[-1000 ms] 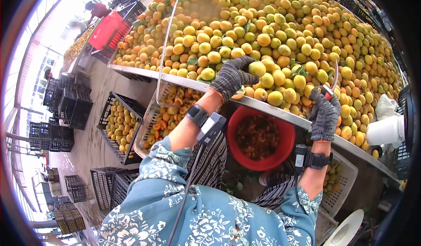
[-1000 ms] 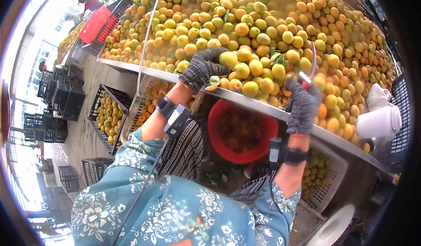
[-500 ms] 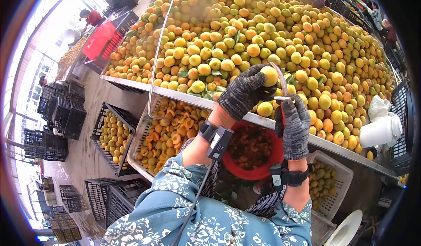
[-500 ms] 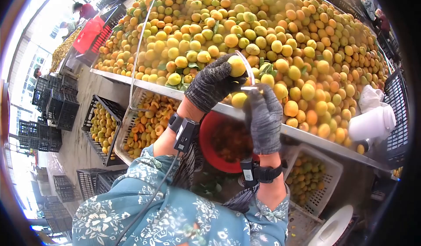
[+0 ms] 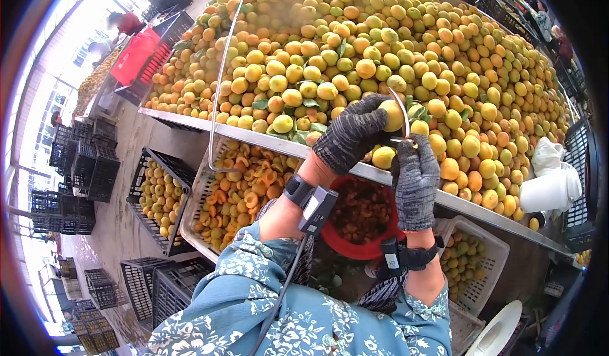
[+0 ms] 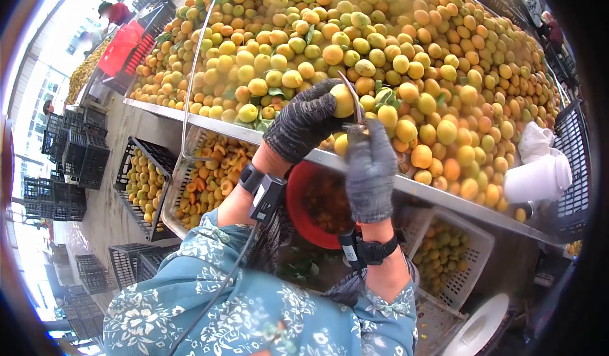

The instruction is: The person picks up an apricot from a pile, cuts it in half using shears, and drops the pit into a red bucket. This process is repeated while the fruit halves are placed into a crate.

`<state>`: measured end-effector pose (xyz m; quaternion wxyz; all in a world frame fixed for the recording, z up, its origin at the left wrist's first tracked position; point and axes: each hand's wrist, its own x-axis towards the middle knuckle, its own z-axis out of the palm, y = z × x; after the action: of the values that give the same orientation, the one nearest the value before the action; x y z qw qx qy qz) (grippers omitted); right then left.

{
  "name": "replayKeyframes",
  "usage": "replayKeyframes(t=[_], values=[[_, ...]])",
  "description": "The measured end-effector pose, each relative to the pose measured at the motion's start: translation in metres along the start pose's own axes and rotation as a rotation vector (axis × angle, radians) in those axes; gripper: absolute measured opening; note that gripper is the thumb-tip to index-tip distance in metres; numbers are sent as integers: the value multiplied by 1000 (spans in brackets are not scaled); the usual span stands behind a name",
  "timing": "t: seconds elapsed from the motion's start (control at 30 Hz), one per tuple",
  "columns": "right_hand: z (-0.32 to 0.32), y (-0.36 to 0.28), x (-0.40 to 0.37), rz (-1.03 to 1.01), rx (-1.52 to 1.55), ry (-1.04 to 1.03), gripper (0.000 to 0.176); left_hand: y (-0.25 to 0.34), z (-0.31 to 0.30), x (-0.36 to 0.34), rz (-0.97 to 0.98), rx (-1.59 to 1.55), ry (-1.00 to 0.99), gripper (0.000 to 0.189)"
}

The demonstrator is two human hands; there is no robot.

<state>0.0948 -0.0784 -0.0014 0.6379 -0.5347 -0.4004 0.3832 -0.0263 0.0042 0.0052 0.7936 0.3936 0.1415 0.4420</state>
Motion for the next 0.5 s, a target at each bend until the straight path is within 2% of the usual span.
replayKeyframes(t=[0.27,0.33,0.4,0.47,0.5], values=[[-2,1,9,74,36,-35,13,-13,1,3,8,296,52,43],[-4,6,7,51,-10,-47,17,-15,9,4,120,526,70,38],[1,12,5,-113,-171,62,20,-19,8,2,122,536,70,31],[2,10,2,-89,-149,51,22,-23,9,0,142,478,133,28],[2,13,3,-85,-190,39,23,-25,12,0,199,430,166,20]])
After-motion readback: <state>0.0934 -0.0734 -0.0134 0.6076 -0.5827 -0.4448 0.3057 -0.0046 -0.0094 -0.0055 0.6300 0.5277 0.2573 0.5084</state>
